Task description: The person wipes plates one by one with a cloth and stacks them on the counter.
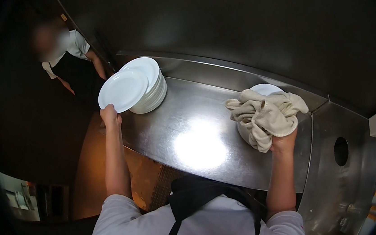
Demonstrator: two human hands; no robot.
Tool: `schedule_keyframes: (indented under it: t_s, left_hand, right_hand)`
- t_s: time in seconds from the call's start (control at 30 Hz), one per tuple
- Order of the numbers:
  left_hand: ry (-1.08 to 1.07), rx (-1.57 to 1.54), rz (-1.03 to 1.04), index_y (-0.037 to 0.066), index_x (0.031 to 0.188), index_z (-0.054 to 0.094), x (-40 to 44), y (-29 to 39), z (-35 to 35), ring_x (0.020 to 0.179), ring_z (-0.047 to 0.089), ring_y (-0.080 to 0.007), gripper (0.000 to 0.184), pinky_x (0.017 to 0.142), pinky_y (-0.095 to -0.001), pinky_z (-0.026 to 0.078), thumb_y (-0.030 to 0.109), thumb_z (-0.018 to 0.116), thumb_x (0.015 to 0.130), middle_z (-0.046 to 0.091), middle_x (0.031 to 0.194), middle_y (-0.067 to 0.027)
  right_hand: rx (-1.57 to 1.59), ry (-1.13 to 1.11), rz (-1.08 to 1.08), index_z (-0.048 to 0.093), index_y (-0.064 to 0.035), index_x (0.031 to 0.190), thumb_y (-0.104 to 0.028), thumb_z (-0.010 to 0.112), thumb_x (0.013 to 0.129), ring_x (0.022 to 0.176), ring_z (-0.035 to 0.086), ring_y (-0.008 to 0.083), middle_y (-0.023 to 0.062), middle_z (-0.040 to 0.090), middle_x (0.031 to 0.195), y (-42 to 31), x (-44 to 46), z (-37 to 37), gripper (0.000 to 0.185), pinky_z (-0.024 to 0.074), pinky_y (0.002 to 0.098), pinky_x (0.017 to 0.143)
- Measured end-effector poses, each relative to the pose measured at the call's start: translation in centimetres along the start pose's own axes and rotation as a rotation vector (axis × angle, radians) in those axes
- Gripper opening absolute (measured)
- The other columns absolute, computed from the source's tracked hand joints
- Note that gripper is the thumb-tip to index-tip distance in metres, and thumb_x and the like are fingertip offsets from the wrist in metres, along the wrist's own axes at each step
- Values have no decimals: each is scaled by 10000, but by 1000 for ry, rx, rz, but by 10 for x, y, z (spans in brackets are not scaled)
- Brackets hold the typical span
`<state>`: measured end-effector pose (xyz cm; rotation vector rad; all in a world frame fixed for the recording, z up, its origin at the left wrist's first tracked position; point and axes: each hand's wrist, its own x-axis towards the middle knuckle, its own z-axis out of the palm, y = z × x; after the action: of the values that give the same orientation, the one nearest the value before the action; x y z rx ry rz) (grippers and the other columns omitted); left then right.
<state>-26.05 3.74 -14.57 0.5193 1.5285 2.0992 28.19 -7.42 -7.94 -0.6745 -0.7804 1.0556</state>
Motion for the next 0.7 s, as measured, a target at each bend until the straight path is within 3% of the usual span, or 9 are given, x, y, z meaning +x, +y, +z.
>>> schedule_keyframes:
  t_s: [0.23,0.37,0.43,0.5,0.53,0.6,0.63,0.67,0.7]
  left_hand:
    - [110,163,21,-147,1329,403,12,-41,39,1129,603,-338,597,960,-365,485,-76,397,736,544,1270,-278]
    - [206,378,-43,-122,1415,304,14,-53,57,1265,484,-401,649,1057,-427,408,49,527,831,420,1387,-323]
    - [299,495,-89,-104,1462,235,-33,-14,78,1337,397,-430,735,1107,-451,346,158,600,881,330,1454,-336]
    - [316,670,279,-78,1499,155,-50,-11,68,1380,315,-443,849,1142,-450,270,312,636,917,249,1496,-330]
    - [277,560,479,-76,1495,172,-62,-16,68,1379,330,-418,788,1142,-450,261,306,597,952,279,1485,-314]
    - [-28,232,448,-57,1499,197,-128,-3,87,1395,327,-340,664,1149,-426,257,239,522,1000,336,1477,-256]
    - [-214,111,378,-47,1501,204,-159,-8,92,1400,326,-316,628,1156,-413,252,214,498,1012,348,1479,-232]
    - [-409,111,295,-38,1502,211,-196,-20,98,1402,325,-305,602,1162,-405,245,206,475,1019,342,1490,-218]
    - [-597,112,212,-28,1504,218,-227,-32,107,1405,323,-294,577,1168,-398,239,197,451,1026,335,1501,-203]
  right_hand:
    - [21,68,-45,514,6,1277,-92,756,835,1015,643,204,99,622,1177,-12,-7,-15,513,562,365,886]
    - [-114,145,-137,523,6,1276,-133,723,870,1008,645,202,96,626,1173,-19,-3,-56,474,565,359,872]
    - [-295,245,-237,548,16,1249,-144,682,905,977,650,197,93,641,1143,-20,-1,-68,402,559,355,844]
    - [-805,114,-268,576,11,1219,-162,689,885,974,660,235,114,657,1128,-29,10,-79,393,550,374,835]
    - [-1068,56,-267,591,9,1205,-171,692,875,973,664,253,125,665,1121,-33,17,-86,389,545,383,831]
    - [-1586,-40,-45,698,-22,993,-258,700,824,907,682,339,156,705,964,-9,42,-94,290,529,404,823]
    - [-1741,-190,321,675,-32,1082,-348,685,792,1014,632,416,210,673,1093,-1,57,-78,430,479,451,929]
    - [-1962,-243,-228,641,-33,1159,-324,648,797,1127,575,406,217,631,1201,37,60,-100,465,415,463,1015]
    - [-1859,-221,-224,627,-37,1188,-299,644,798,1168,543,401,220,611,1229,56,70,-96,470,385,459,1047]
